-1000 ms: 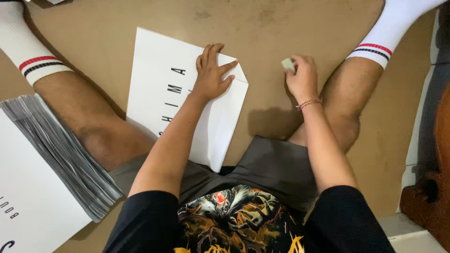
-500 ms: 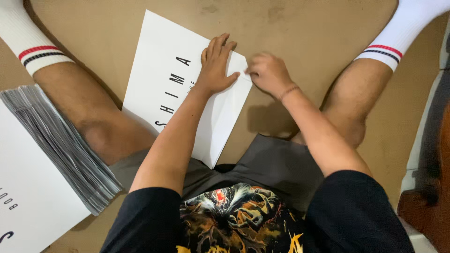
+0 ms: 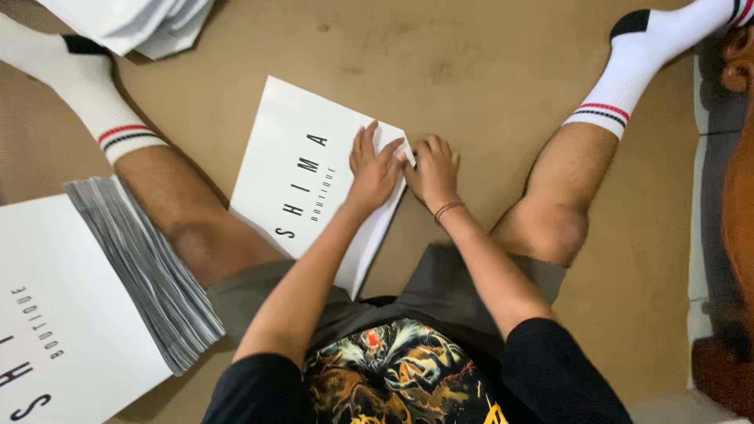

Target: The person sits on the floor and repeatedly folds white paper sheets into envelopes. They fold the sides inward, fold the bottom up, and seal the flap with a small piece of tape. The person handles the paper by hand and places the finished envelopes into a growing stack.

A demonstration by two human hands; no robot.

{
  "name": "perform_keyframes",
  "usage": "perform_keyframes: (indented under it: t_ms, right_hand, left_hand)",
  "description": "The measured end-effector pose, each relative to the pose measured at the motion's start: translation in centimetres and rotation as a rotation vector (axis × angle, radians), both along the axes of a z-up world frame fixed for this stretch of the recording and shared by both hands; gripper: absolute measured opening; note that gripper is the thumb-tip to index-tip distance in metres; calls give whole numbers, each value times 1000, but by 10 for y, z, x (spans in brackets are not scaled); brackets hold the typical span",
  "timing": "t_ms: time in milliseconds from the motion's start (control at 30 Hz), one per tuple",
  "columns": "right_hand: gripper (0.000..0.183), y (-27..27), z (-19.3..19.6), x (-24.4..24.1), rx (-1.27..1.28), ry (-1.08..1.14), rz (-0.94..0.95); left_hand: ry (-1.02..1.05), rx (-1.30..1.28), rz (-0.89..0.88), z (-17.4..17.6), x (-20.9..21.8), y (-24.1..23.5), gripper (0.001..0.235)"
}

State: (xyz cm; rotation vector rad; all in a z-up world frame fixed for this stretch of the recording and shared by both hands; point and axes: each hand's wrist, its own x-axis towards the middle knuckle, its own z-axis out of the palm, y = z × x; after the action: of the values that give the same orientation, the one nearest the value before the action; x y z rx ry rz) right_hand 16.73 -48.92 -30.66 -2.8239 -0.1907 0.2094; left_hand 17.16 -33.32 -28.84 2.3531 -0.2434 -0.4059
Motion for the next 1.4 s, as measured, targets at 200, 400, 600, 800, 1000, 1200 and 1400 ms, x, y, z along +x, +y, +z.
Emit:
perform_keyframes:
  t_ms: [200, 400, 600, 800, 1000, 1200, 1400]
  right_hand:
    - [44, 23, 86, -4, 980, -148, -660]
    - [44, 16, 225, -24, 1290, -265, 114]
    - [70, 16, 231, -36, 1439, -254, 371]
    - [44, 19, 242, -48, 947, -612, 468]
    - [38, 9, 260, -57, 984, -547, 287]
    - [37, 14, 291, -67, 634, -572, 265]
    - [21, 14, 285, -71, 843, -488, 267]
  left_hand:
    - [-26, -483, 149, 89, -9, 8, 54]
    - [-470, -630, -167, 215, -36, 30, 71]
    - [-690, -618, -133, 252, -57, 51, 81]
    - [-802, -454, -39, 256, -65, 58, 58]
    - [-918, -406, -51, 251, -65, 92, 43]
    - [-951, -145, -61, 274, -75, 109, 35]
    - [-829, -240, -41, 293, -83, 112, 36]
